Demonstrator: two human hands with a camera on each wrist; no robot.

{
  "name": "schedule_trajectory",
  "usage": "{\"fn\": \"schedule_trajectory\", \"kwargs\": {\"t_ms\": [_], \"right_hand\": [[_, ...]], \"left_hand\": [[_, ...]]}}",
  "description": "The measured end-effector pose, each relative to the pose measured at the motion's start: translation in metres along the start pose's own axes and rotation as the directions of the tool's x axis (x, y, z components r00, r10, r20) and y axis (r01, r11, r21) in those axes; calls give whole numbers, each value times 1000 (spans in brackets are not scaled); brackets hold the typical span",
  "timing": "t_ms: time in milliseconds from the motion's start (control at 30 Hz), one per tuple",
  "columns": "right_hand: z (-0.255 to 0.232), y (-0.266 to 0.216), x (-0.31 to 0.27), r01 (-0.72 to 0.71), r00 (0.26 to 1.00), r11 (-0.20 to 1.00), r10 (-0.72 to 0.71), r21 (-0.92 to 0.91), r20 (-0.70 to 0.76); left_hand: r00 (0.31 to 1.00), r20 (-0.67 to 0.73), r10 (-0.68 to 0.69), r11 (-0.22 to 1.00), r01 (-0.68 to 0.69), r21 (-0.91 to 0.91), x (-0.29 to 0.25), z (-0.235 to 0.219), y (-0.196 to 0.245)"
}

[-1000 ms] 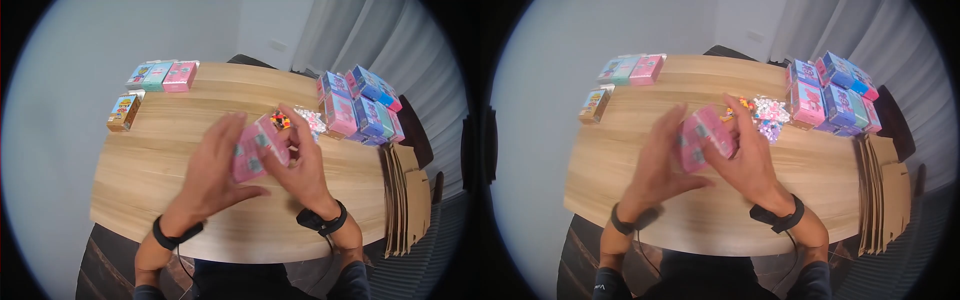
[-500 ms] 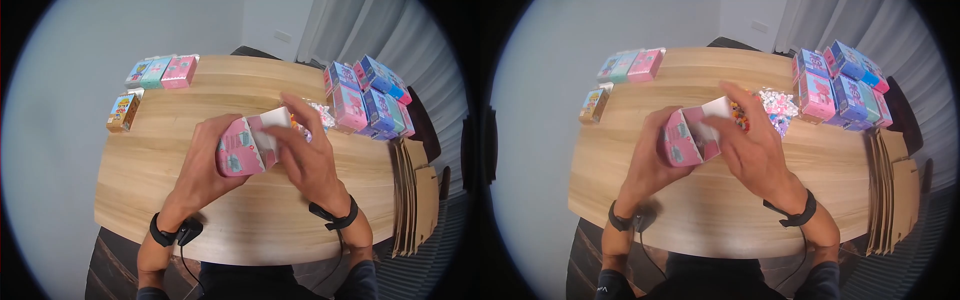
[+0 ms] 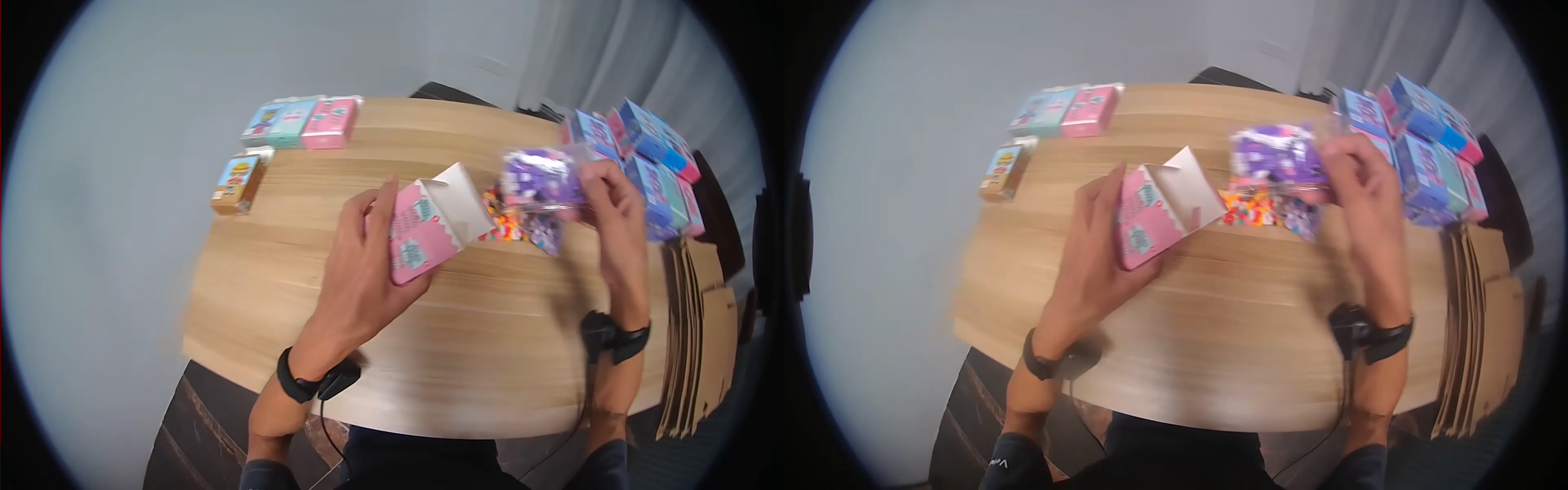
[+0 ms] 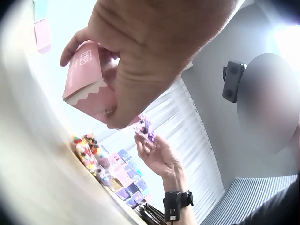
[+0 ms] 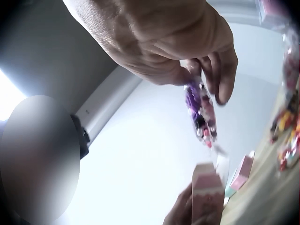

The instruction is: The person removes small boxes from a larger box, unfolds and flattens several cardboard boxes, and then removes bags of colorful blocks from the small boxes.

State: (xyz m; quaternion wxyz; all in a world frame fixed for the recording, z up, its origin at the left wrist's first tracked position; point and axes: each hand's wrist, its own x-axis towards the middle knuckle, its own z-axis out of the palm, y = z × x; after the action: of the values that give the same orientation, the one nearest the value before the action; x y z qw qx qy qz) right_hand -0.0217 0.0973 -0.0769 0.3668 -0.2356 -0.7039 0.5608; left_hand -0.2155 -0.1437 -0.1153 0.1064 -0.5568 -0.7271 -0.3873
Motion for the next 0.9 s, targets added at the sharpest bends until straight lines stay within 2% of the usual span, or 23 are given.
{"fn": "schedule_trajectory", "kwargs": {"t_ms": [33,100,133,167,200,233,267,300,333,367,433,500,533,667,733,833,900], "right_hand": [[-16,3,8,-107,994,991,110,-78,25],[-30,18,22,-157,986,906,169,-393,-5],[-28,24,22,-146,987,912,162,-383,11],[-25,28,16,62,996,686,-87,-725,2],[-21,29,11,188,944,301,-320,-935,86],[-18,27,11,196,940,311,-330,-930,87],[-14,21,11,269,892,363,-443,-892,88],[-10,13,11,347,833,402,-547,-847,81],[-2,-4,6,361,852,516,-520,-777,50],[3,-15,2,365,851,522,-522,-771,50],[10,-27,-6,405,848,613,-530,-678,27],[12,-28,-10,414,849,622,-527,-664,35],[13,-29,-11,425,848,623,-527,-657,49],[17,-31,-14,409,878,679,-475,-609,60],[18,-29,-13,432,859,627,-506,-649,83],[19,-31,-15,450,855,651,-513,-611,83],[22,-33,-17,441,863,661,-498,-607,84]], "left_hand": [[1000,9,-26,999,26,-32,0,0,-4],[998,38,-55,998,55,-15,1,-1,-9],[997,0,-80,996,80,-35,1,-1,-11],[994,-35,-102,993,100,-58,1,-1,-14],[994,-39,-101,994,100,-43,0,-2,-19],[992,-9,-127,989,128,74,0,-5,-26],[987,15,-159,970,154,189,-1,-7,-33],[987,4,-162,967,158,198,0,-11,-42],[991,-11,-130,938,127,322,2,-18,-53],[995,-17,-96,893,93,441,5,-26,-63],[991,-15,-133,858,122,500,8,-40,-83],[993,-91,-68,802,109,587,6,-46,-106],[988,-99,-119,789,155,595,5,-48,-112],[986,-149,-78,756,156,636,-2,-40,-147],[969,-102,-225,734,237,637,-8,-35,-160],[953,-64,-295,730,268,629,-16,-33,-166],[967,-70,-246,756,237,610,-19,-36,-169]]}}
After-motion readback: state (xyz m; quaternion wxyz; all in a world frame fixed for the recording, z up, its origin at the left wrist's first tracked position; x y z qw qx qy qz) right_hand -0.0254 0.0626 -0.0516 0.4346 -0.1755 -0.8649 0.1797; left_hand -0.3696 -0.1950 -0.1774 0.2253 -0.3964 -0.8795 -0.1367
